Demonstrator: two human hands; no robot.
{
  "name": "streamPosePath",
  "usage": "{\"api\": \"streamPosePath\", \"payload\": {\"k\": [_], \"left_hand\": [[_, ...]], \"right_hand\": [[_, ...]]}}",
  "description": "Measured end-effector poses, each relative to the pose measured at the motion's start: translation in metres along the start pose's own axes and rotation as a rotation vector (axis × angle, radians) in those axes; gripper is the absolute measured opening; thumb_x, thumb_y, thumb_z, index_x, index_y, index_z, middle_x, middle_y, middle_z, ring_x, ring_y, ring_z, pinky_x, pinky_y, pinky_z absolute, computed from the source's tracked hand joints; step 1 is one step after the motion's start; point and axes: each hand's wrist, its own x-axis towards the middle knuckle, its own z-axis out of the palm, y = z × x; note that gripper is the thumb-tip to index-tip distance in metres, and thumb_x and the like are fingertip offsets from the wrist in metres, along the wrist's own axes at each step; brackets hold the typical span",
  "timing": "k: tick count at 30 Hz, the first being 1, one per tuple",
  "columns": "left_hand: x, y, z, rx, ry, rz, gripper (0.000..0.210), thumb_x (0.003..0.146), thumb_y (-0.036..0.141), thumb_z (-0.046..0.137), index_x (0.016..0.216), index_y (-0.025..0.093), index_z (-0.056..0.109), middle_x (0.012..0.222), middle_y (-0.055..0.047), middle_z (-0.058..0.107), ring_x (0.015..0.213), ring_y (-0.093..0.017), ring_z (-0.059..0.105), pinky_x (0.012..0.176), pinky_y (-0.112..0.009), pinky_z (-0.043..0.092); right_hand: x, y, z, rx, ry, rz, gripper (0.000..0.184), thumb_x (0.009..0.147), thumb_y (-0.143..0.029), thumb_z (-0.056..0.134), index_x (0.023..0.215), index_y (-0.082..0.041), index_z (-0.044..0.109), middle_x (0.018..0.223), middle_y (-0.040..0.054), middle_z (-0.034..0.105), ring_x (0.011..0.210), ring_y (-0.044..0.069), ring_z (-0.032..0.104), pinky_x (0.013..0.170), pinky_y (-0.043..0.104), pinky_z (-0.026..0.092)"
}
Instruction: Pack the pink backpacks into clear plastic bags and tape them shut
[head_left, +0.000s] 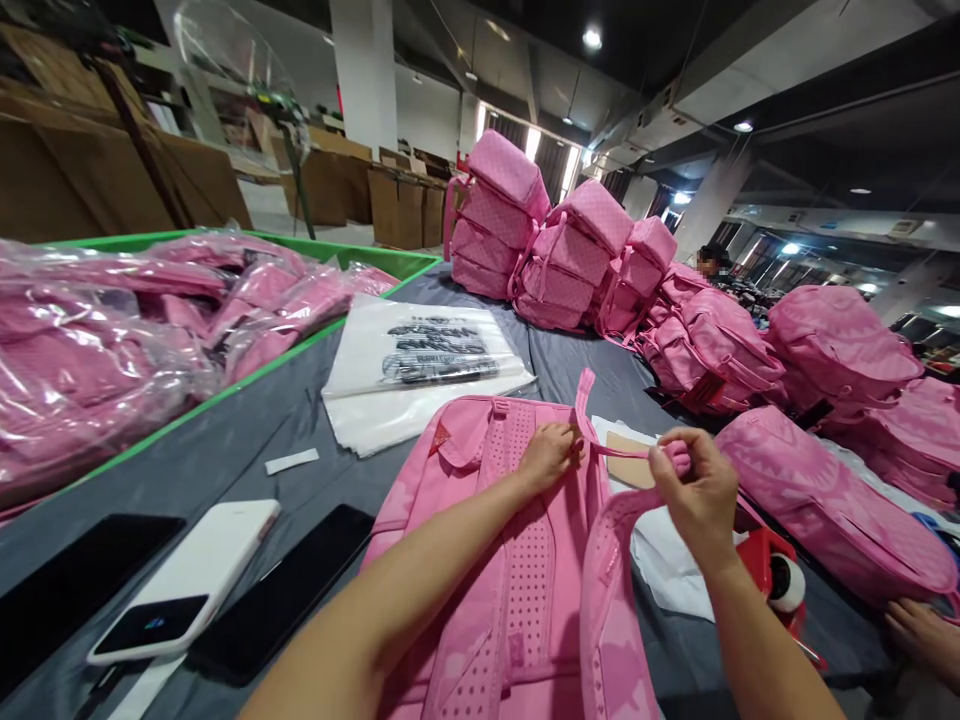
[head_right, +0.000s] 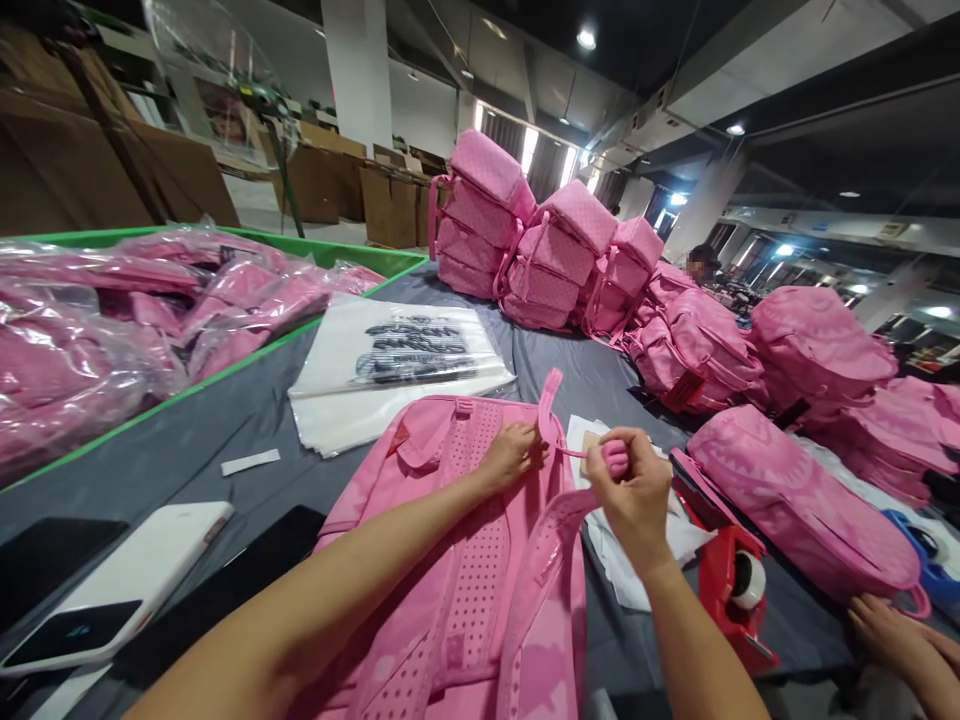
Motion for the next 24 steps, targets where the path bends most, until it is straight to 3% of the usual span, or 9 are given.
{"api": "streamPosePath", "payload": {"k": [4,6,8,10,14,17,20,22,24], "left_hand": [[-0.008,0.04,-0.021,-0.011,0.201,0.173,0.029,0.097,0.036,0.057,0.117,0.018,0.067,0.123,-0.015,0.067,0.121,-0.029,0.056,0.11,-0.047,0.04],[0.0,0.056,-0.028,-0.151,0.163,0.188,0.03,0.092,0.039,0.064,0.115,0.02,0.069,0.121,-0.012,0.069,0.122,-0.029,0.056,0.111,-0.045,0.04],[0.01,0.063,-0.031,-0.328,0.038,0.062,0.02,0.089,0.035,0.064,0.1,0.021,0.073,0.097,-0.005,0.073,0.103,-0.026,0.064,0.099,-0.039,0.048],[0.01,0.063,-0.032,-0.432,-0.002,-0.091,0.019,0.089,0.03,0.058,0.087,0.019,0.073,0.076,0.0,0.068,0.081,-0.022,0.065,0.083,-0.033,0.051],[-0.037,0.07,-0.029,-0.497,0.009,-0.234,0.023,0.085,0.025,0.051,0.078,0.015,0.071,0.069,-0.002,0.067,0.067,-0.019,0.063,0.067,-0.03,0.05],[-0.094,0.099,-0.026,-0.787,-0.103,-0.445,0.016,0.077,0.027,0.06,0.07,0.015,0.069,0.07,-0.005,0.07,0.066,-0.02,0.065,0.063,-0.031,0.053],[-0.139,0.132,-0.025,-1.176,-0.096,-0.799,0.021,0.066,0.033,0.075,0.078,0.016,0.072,0.076,-0.007,0.073,0.07,-0.022,0.068,0.069,-0.036,0.057],[-0.157,0.143,-0.029,-1.262,-0.059,-0.907,0.03,0.062,0.04,0.08,0.08,0.018,0.072,0.075,-0.006,0.073,0.068,-0.02,0.067,0.071,-0.034,0.057],[-0.169,0.142,-0.042,-1.242,-0.165,-0.93,0.035,0.061,0.048,0.082,0.076,0.019,0.069,0.07,-0.003,0.07,0.063,-0.016,0.064,0.068,-0.03,0.056]], "right_hand": [[0.026,0.014,-0.014,0.053,-0.212,0.102,0.032,0.087,-0.05,0.065,0.079,-0.02,0.06,0.061,-0.0043,0.046,0.051,0.01,0.04,0.044,0.021,0.033],[0.037,0.012,-0.011,0.118,-0.33,0.092,0.037,0.085,-0.055,0.069,0.078,-0.021,0.057,0.064,-0.005,0.044,0.054,0.01,0.039,0.046,0.021,0.033],[0.049,0.009,-0.009,0.202,-0.456,0.09,0.041,0.08,-0.057,0.075,0.083,-0.021,0.057,0.068,-0.005,0.046,0.056,0.01,0.042,0.048,0.021,0.036],[0.062,0.011,-0.009,0.274,-0.571,0.091,0.046,0.077,-0.059,0.078,0.093,-0.021,0.058,0.073,-0.0043,0.051,0.059,0.01,0.046,0.052,0.022,0.04],[0.089,0.039,-0.002,0.157,-0.605,0.004,0.044,0.079,-0.057,0.077,0.097,-0.021,0.057,0.074,-0.0047,0.051,0.062,0.011,0.047,0.059,0.024,0.04],[0.097,0.067,0.03,-0.106,-0.547,-0.123,0.032,0.082,-0.046,0.077,0.088,-0.02,0.059,0.076,-0.0033,0.053,0.068,0.013,0.047,0.067,0.025,0.039],[0.09,0.085,0.079,-0.248,-0.67,-0.168,0.025,0.087,-0.04,0.075,0.091,-0.018,0.063,0.094,0.0033,0.062,0.084,0.017,0.056,0.077,0.027,0.043],[0.08,0.094,0.109,-0.352,-0.784,-0.165,0.028,0.087,-0.041,0.077,0.098,-0.018,0.067,0.108,0.0081,0.064,0.098,0.021,0.06,0.086,0.03,0.045],[0.07,0.103,0.13,-0.436,-0.847,-0.155,0.034,0.085,-0.044,0.079,0.106,-0.019,0.069,0.12,0.0115,0.064,0.109,0.025,0.061,0.094,0.034,0.045]]}}
